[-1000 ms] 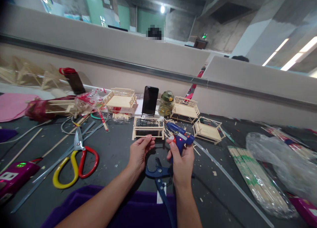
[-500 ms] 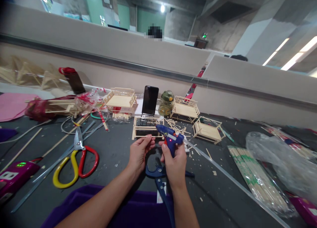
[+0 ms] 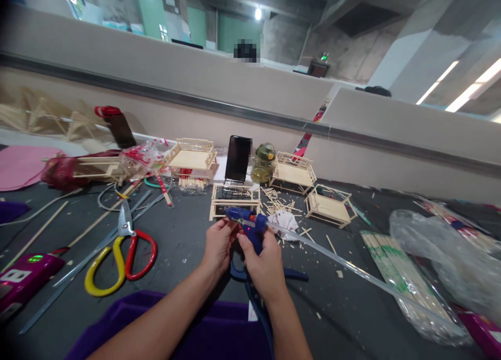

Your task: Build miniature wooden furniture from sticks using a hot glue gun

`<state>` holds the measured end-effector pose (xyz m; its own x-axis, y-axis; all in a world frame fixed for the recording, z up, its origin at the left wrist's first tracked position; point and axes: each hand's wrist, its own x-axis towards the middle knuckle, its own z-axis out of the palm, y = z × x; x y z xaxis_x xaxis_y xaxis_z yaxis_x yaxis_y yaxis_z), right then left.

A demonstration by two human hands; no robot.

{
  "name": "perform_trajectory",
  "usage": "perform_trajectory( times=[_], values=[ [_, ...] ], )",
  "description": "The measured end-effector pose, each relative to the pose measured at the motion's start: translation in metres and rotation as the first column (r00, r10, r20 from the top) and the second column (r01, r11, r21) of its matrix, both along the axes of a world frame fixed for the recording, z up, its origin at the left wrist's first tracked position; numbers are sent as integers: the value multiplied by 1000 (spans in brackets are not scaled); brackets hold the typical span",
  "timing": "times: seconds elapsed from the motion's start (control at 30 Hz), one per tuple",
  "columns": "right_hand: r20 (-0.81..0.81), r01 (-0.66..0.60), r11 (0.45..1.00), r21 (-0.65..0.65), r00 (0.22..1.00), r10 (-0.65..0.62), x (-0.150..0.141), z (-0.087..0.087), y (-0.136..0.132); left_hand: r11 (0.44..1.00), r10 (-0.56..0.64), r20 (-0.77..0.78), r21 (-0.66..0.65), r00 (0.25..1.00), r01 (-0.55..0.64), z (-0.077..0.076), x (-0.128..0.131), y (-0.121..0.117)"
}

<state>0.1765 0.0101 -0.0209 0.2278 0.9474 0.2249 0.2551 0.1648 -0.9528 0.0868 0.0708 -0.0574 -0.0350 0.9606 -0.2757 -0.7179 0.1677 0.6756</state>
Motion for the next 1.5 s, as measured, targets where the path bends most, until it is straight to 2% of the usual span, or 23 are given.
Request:
perform_trajectory(
  times=[0.23,0.6,1.37,1.5],
  values=[
    [42,6,999,51,999,-8,-2,-1,-1,1000,16,-36,-24,999,-17,-3,2,3],
    [245,-49,999,2,968,47,-2,-5,-1,999,36,-25,-13,999,-37,-8,4,3],
    [297,-75,994,-82,950,96,-2,-5,-2,999,46,0,-6,999,-46,-11,6,4],
    [303,-77,995,-65,949,93,-2,-5,-1,999,43,3,1,999,-43,-11,6,3]
  ],
)
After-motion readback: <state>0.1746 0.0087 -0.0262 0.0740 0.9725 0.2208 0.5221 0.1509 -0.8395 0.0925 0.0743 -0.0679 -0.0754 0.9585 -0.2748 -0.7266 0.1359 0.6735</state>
